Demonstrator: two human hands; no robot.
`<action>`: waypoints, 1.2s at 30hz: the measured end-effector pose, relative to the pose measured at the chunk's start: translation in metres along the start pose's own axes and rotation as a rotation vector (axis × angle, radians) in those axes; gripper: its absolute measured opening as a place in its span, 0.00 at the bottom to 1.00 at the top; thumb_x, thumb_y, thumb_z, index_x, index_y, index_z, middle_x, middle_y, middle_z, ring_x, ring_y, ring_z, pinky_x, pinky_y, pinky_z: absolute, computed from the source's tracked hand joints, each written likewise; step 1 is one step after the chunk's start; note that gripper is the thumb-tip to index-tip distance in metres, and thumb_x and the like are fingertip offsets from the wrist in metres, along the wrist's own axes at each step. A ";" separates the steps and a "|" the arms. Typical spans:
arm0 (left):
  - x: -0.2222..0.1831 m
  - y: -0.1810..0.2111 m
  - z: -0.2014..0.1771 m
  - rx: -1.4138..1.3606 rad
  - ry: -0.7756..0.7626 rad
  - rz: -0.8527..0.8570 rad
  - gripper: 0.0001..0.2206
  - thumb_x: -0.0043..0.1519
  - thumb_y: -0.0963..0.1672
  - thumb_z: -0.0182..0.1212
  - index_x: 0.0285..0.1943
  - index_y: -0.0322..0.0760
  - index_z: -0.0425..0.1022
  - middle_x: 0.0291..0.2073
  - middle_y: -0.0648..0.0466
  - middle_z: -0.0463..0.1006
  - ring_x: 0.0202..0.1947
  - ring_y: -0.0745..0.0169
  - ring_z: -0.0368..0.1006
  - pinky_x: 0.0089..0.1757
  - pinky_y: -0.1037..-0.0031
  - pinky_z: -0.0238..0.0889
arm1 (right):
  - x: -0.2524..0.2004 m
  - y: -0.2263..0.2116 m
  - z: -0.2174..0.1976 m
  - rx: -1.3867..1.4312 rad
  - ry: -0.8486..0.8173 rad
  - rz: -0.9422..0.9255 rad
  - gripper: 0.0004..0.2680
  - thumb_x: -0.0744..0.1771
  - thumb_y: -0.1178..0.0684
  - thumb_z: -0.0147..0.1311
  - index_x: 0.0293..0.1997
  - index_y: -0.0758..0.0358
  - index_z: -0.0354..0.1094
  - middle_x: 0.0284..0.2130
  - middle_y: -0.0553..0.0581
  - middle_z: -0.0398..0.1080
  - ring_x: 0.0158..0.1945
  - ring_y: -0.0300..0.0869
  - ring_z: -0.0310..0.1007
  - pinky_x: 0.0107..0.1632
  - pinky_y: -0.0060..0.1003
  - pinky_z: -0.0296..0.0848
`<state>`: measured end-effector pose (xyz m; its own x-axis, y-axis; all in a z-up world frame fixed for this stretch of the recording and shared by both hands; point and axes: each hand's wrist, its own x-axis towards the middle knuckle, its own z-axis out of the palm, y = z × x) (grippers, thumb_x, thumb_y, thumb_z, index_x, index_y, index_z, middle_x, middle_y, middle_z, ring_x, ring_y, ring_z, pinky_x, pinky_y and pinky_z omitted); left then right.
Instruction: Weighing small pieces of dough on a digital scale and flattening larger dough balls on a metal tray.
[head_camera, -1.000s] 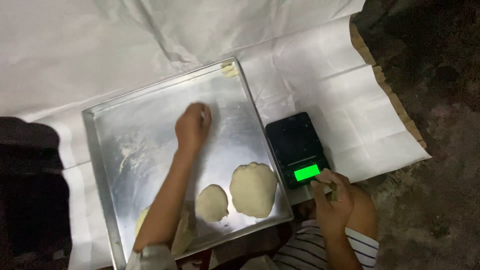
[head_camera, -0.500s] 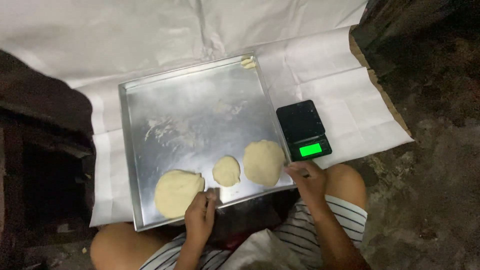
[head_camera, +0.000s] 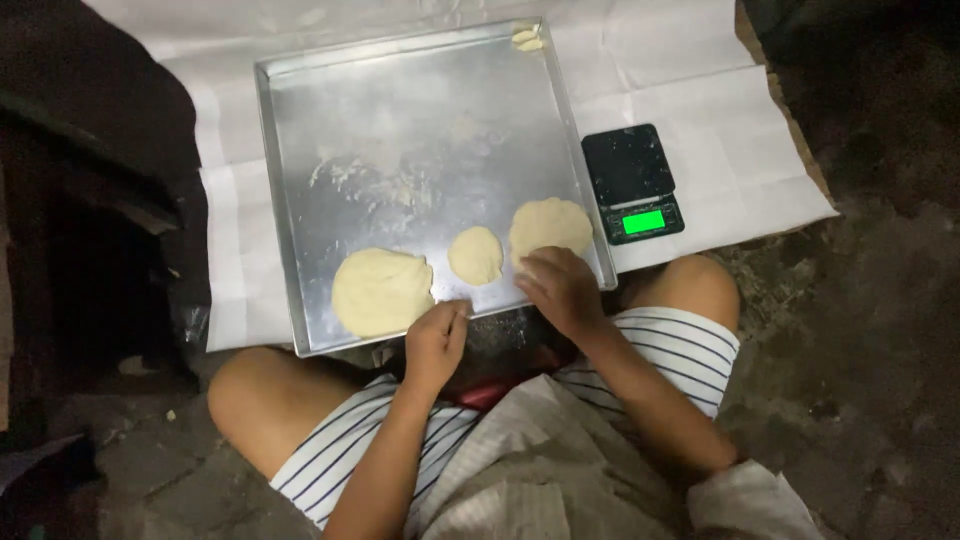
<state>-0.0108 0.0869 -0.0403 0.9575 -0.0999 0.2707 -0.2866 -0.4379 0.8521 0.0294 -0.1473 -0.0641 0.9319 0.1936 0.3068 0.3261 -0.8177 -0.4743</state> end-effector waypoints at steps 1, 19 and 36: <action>-0.001 -0.003 0.001 0.012 -0.009 0.005 0.06 0.66 0.38 0.58 0.39 0.34 0.80 0.30 0.47 0.83 0.34 0.49 0.81 0.38 0.63 0.74 | 0.002 0.005 0.010 -0.034 -0.032 -0.103 0.08 0.67 0.48 0.62 0.48 0.56 0.76 0.38 0.55 0.76 0.44 0.51 0.77 0.45 0.46 0.76; 0.005 -0.007 0.008 -0.008 0.027 0.001 0.06 0.67 0.36 0.56 0.37 0.33 0.76 0.28 0.46 0.79 0.29 0.53 0.76 0.32 0.67 0.70 | 0.033 -0.017 0.031 -0.007 -0.081 -0.404 0.06 0.70 0.50 0.55 0.39 0.59 0.70 0.36 0.52 0.68 0.38 0.48 0.70 0.35 0.40 0.66; 0.011 -0.013 0.017 -0.003 0.030 0.022 0.06 0.67 0.35 0.53 0.37 0.32 0.74 0.30 0.46 0.78 0.31 0.49 0.76 0.34 0.64 0.69 | 0.032 -0.022 0.048 -0.207 -0.082 -0.313 0.19 0.61 0.53 0.67 0.57 0.59 0.68 0.40 0.54 0.67 0.39 0.48 0.70 0.37 0.42 0.71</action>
<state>0.0043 0.0763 -0.0558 0.9496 -0.0826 0.3025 -0.3075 -0.4334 0.8471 0.0599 -0.0977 -0.0832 0.8046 0.4875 0.3391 0.5658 -0.8026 -0.1888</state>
